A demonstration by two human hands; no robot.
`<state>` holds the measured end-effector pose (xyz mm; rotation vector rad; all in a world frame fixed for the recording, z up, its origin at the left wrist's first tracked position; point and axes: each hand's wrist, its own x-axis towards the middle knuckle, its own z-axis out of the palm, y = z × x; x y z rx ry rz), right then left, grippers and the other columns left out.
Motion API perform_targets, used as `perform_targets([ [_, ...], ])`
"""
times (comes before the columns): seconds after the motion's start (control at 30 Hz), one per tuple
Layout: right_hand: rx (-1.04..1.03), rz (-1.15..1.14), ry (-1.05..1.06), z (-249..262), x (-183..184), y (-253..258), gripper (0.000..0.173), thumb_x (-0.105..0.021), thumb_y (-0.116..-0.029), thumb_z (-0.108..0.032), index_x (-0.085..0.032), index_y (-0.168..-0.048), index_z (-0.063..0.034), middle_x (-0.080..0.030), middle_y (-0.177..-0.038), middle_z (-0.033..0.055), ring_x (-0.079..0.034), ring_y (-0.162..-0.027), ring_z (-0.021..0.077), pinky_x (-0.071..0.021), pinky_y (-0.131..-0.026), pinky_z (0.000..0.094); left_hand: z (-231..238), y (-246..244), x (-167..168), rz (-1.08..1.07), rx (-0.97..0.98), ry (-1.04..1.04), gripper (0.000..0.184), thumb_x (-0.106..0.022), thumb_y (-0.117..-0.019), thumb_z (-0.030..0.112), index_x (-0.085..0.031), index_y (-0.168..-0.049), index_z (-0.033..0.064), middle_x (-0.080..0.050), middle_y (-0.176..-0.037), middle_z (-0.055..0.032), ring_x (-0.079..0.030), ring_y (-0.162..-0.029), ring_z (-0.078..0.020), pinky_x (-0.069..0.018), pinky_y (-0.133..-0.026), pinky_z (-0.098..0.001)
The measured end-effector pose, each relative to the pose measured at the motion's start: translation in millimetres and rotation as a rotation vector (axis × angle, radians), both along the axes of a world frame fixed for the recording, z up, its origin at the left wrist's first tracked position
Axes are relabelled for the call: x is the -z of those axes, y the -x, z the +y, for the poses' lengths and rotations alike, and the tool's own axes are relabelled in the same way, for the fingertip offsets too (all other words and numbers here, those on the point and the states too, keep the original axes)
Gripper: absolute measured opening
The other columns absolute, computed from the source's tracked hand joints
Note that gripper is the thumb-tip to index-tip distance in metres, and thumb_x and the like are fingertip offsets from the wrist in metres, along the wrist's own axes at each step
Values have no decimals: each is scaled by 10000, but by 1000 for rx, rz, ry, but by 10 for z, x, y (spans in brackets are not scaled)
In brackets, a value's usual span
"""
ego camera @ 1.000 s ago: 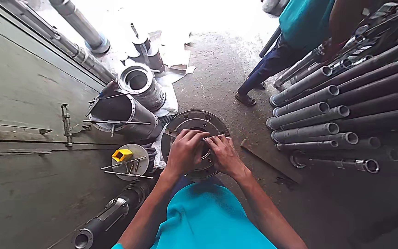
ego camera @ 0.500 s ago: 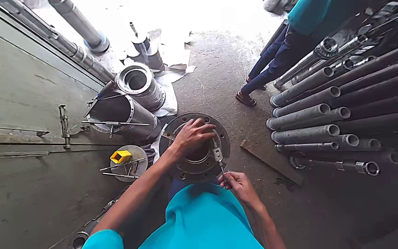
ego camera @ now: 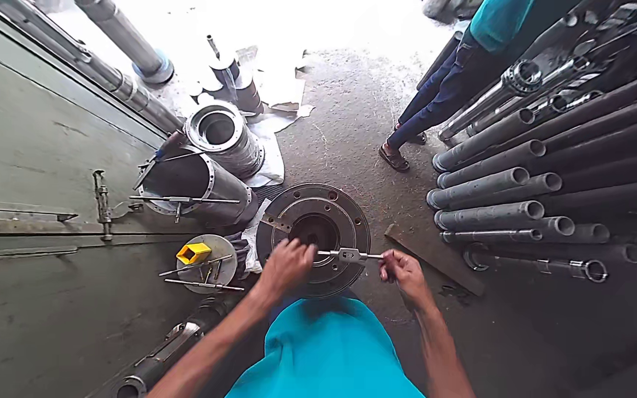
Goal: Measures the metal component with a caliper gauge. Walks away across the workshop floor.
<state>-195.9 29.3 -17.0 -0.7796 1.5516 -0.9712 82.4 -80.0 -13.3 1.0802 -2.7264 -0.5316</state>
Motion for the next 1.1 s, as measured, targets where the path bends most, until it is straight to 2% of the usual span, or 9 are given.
perform_targets([
  [0.13,64,228,37,-580,82,-146,257,-500,-1081,-169,-676,-994,-3,-641,-649,-1,-601,-553,81,-550,-595,281,684,116,-291,-101,-81,-66,301,-552,-1003,276,-743,-909,63,-743,-1112,-137,-706,-964,-353,-573,-748,-493],
  [0.23,-129,616,-17,-934,-100,-414,297,-546,-1074,-288,-748,-1021,-78,-709,-785,80,-673,-705,225,-554,-695,479,748,144,-465,-107,20,-246,345,-469,-1033,393,-760,-1047,207,-723,-1218,0,-677,-1041,-265,-553,-790,-446],
  [0.33,-493,892,85,-1009,-241,-868,302,-596,-1029,-333,-756,-1062,-79,-717,-1016,159,-699,-984,357,-570,-832,584,548,-50,-513,132,-136,-347,305,-537,-1024,361,-780,-1046,177,-768,-1012,-17,-738,-930,-218,-606,-789,-481],
  [0.43,-756,1014,308,-644,-220,-1353,241,-630,-969,-261,-766,-984,-62,-672,-1143,214,-639,-1074,420,-511,-845,605,322,-205,-556,425,-378,-274,279,-565,-1013,314,-780,-998,137,-748,-865,22,-685,-715,-61,-595,-659,-290],
  [0.5,-758,1140,540,-208,-108,-1282,342,-534,-1010,-377,-716,-856,-131,-685,-1076,125,-653,-1034,326,-499,-929,537,173,-266,-618,502,-430,-217,277,-564,-1017,309,-781,-1010,137,-734,-836,41,-628,-649,0,-541,-594,-205],
  [0.6,-763,1033,788,345,44,-696,403,-478,-1055,-425,-678,-804,-182,-669,-952,32,-644,-967,205,-445,-1052,449,135,-346,-569,507,-462,-182,271,-560,-1016,304,-781,-1020,148,-715,-814,53,-579,-610,23,-500,-563,-179],
  [0.73,-647,1081,786,415,10,-164,333,-528,-1047,-382,-761,-907,-190,-756,-1012,-10,-696,-967,134,-436,-1051,443,237,-467,-397,470,-502,-182,276,-558,-1015,315,-782,-1036,155,-726,-828,49,-592,-623,21,-502,-578,-181],
  [0.93,-442,1156,744,171,28,-160,375,-534,-1032,-384,-780,-831,-186,-791,-951,-24,-723,-837,105,-443,-1042,449,578,-723,-300,417,-622,-217,304,-527,-1017,327,-764,-1096,155,-743,-861,53,-639,-652,13,-538,-588,-183],
  [1.1,-316,1219,470,375,-91,-127,360,-596,-970,-465,-750,-1000,-141,-724,-945,76,-683,-852,250,-494,-833,522,804,-934,-224,424,-713,-217,294,-546,-1006,323,-768,-1091,149,-754,-881,45,-663,-679,10,-564,-617,-189],
])
